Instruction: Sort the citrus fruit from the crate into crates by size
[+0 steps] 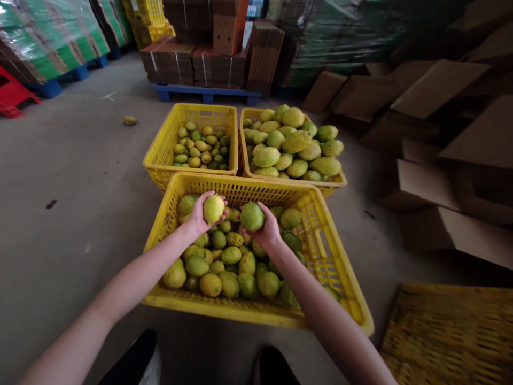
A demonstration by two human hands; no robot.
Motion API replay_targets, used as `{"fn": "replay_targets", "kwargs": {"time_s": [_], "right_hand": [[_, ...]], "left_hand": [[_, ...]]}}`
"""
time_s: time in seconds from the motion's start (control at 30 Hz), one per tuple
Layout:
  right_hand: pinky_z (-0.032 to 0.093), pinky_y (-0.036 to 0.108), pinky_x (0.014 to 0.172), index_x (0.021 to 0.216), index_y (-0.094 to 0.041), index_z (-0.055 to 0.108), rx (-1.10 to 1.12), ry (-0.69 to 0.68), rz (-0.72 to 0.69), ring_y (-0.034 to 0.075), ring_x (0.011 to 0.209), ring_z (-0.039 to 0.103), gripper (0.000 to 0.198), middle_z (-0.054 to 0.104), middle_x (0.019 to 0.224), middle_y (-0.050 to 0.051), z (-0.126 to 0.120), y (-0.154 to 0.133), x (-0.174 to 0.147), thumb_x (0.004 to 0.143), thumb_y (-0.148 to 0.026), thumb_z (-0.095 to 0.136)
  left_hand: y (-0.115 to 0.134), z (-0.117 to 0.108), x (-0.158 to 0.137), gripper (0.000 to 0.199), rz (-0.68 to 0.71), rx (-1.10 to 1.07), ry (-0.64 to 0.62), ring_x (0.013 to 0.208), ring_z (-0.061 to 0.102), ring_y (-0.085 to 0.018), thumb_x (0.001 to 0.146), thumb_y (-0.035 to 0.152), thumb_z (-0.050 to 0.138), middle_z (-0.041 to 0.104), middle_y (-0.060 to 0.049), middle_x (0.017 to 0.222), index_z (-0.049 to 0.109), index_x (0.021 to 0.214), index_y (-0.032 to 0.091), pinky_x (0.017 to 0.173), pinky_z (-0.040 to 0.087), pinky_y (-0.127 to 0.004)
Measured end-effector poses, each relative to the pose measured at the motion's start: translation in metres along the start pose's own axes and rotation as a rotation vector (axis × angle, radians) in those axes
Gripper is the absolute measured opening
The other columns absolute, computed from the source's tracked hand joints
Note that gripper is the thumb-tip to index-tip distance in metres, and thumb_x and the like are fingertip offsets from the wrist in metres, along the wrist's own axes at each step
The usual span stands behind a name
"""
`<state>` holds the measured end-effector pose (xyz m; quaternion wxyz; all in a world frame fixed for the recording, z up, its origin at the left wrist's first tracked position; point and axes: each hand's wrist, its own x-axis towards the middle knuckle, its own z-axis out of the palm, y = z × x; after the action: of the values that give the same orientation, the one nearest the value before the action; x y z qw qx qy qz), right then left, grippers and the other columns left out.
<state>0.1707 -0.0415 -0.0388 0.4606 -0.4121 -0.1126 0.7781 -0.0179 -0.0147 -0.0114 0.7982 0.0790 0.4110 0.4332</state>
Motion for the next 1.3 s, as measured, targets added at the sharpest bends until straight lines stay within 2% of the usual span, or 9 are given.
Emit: {"fn": "replay_targets", "kwargs": {"time_s": [0.27,0.43,0.57,0.67,0.87,0.97,1.07,1.17,1.3], "right_hand": [[0.061,0.036,0.058,0.085,-0.025,0.065,0.013,0.154,-0.191,0.024,0.072,0.069,0.020,0.073,0.075,0.002,-0.010,0.004,0.011,0.078,-0.042,0.073],[0.059,0.044,0.095,0.108,-0.027,0.063,-0.283,0.237,-0.493,0.027,0.111,0.066,0.049,0.071,0.111,0.004,-0.005,0.029,0.018,0.072,-0.058,0.076],[0.029,0.051,0.125,0.143,-0.025,0.050,-0.763,0.171,-0.664,0.033,0.154,0.028,0.083,0.030,0.165,0.011,0.003,0.056,0.011,0.075,-0.068,0.070],[0.022,0.055,0.127,0.153,-0.024,0.039,-1.059,0.103,-0.691,0.036,0.159,0.011,0.099,0.007,0.172,0.013,0.006,0.072,0.005,0.073,-0.071,0.073],[0.027,0.063,0.124,0.144,-0.019,0.047,-1.356,0.033,-1.090,0.039,0.157,0.021,0.080,0.028,0.165,0.021,0.007,0.068,-0.006,0.081,-0.058,0.076],[0.030,0.068,0.121,0.142,-0.023,0.052,-1.382,-0.078,-1.281,0.042,0.156,0.023,0.071,0.046,0.154,0.018,0.007,0.060,-0.009,0.082,-0.051,0.077],[0.039,0.065,0.117,0.138,-0.028,0.056,-1.359,-0.195,-1.325,0.040,0.146,0.044,0.059,0.063,0.132,0.014,0.007,0.053,-0.013,0.084,-0.042,0.076],[0.048,0.061,0.110,0.135,-0.030,0.057,-1.253,-0.079,-1.327,0.036,0.125,0.062,0.055,0.067,0.125,0.013,0.008,0.044,-0.016,0.083,-0.035,0.076],[0.051,0.055,0.106,0.128,-0.030,0.059,-1.030,0.140,-1.306,0.032,0.116,0.065,0.055,0.068,0.124,0.010,0.007,0.037,-0.017,0.078,-0.033,0.081]], "left_hand": [[-0.006,0.000,0.003,0.027,0.018,-0.155,-0.020,0.065,0.069,-0.019,0.088,0.023,0.045,0.067,-0.008,0.065,0.065,0.072,0.014,0.062,0.060,-0.031],[-0.023,0.003,-0.002,0.019,0.015,-0.173,-0.095,0.093,0.073,-0.023,0.082,0.023,0.050,0.077,-0.011,0.100,0.065,0.073,0.015,0.084,0.060,-0.039],[-0.044,0.001,0.003,0.018,0.056,-0.107,-0.050,0.096,0.072,-0.026,0.075,0.026,0.057,0.076,-0.009,0.092,0.071,0.083,0.016,0.082,0.059,-0.035],[-0.056,-0.004,0.008,0.016,0.135,-0.097,-0.026,0.099,0.072,-0.026,0.073,0.024,0.060,0.075,-0.007,0.092,0.070,0.084,0.017,0.087,0.058,-0.034],[-0.049,0.000,0.000,0.050,0.179,-0.113,-0.203,0.123,0.064,-0.030,0.073,0.018,0.061,0.075,-0.007,0.116,0.069,0.122,0.020,0.106,0.050,-0.039],[-0.036,0.008,-0.006,0.044,0.203,-0.131,-0.191,0.119,0.067,-0.028,0.080,0.017,0.057,0.077,-0.007,0.110,0.069,0.123,0.021,0.101,0.054,-0.037],[-0.022,0.012,-0.007,0.030,0.172,-0.155,-0.147,0.105,0.073,-0.026,0.092,0.024,0.050,0.077,-0.008,0.097,0.071,0.113,0.020,0.091,0.059,-0.036],[-0.013,0.009,-0.003,0.028,0.123,-0.192,-0.113,0.087,0.075,-0.025,0.096,0.034,0.050,0.076,-0.008,0.082,0.072,0.094,0.017,0.081,0.062,-0.037],[-0.012,0.002,0.003,0.028,0.140,-0.213,-0.050,0.066,0.072,-0.018,0.094,0.029,0.054,0.070,-0.004,0.067,0.068,0.075,0.015,0.075,0.060,-0.031]]}}
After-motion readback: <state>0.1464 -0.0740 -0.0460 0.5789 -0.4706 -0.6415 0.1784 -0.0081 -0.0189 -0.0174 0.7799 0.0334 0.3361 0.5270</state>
